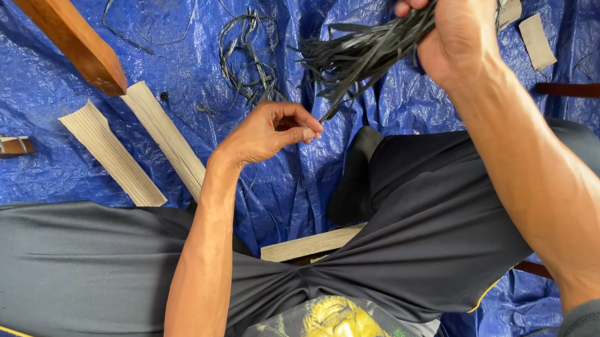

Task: Organizing and bundling long black plastic straps for furniture weaving.

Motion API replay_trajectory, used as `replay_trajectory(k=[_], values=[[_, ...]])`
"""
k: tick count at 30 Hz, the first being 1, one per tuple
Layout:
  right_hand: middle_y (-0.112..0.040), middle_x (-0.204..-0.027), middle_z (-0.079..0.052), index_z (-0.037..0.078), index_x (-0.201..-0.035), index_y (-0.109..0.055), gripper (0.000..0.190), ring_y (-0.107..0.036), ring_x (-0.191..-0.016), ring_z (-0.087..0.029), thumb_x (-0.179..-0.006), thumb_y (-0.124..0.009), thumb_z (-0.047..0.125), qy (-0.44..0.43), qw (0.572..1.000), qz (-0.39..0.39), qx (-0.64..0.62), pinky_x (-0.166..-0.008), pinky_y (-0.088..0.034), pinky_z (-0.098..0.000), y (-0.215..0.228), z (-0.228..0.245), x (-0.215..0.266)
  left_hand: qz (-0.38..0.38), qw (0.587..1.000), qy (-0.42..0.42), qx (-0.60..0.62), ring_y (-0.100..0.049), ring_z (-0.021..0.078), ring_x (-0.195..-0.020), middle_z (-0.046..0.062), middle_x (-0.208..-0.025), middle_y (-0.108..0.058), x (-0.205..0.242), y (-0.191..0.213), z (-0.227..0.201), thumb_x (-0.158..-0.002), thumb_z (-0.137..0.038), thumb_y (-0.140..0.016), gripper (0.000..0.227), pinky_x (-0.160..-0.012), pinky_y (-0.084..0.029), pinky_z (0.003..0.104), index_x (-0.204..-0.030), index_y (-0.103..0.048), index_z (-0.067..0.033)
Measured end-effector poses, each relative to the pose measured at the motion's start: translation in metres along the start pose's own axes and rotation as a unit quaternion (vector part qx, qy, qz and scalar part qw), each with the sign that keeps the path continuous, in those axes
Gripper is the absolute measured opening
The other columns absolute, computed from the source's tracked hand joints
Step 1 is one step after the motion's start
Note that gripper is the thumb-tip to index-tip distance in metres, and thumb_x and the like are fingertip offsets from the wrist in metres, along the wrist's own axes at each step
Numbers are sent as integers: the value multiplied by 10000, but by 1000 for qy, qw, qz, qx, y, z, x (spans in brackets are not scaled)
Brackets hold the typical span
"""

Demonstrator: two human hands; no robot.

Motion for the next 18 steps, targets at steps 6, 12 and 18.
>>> replay_trajectory(k=[6, 12, 18], values=[[-424, -725, 9, 18, -1038, -582, 315, -411, -612, -91, -1179, -617, 298, 58, 993, 25, 96, -578, -379, -264, 7, 37, 26, -74, 995, 73, -3, -706, 126, -1023, 34, -1060, -767, -15, 22, 45, -940, -141, -725, 162, -913, -563, 297, -1088, -758, -85], [-395, -667, -4, 13, -1040, -559, 360, -385, -567, -79, -1222, -614, 319, 70, 983, 22, 170, -525, -321, -238, 0, 53, 46, -363, 860, 57, -355, -595, 349, -1190, 137, -1260, -678, -45, 98, 145, -818, -62, -757, 255, -1041, -479, 429, -1055, -787, -151], [-429, -696, -9, -8, -1034, -554, 314, -412, -593, -75, -1198, -597, 256, 63, 981, 29, 179, -530, -351, -230, -4, 43, 38, -338, 804, 136, -470, -478, 346, -1299, 106, -1452, -553, -74, 123, 165, -784, -130, -787, 174, -1057, -421, 428, -914, -820, -241]])
Point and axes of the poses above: each hand's wrist, its own x-axis away from the middle knuckle, its own y-axis out of the back of the hand, z = x × y, the point moved 4 cm from there along -x, towards the middle knuckle
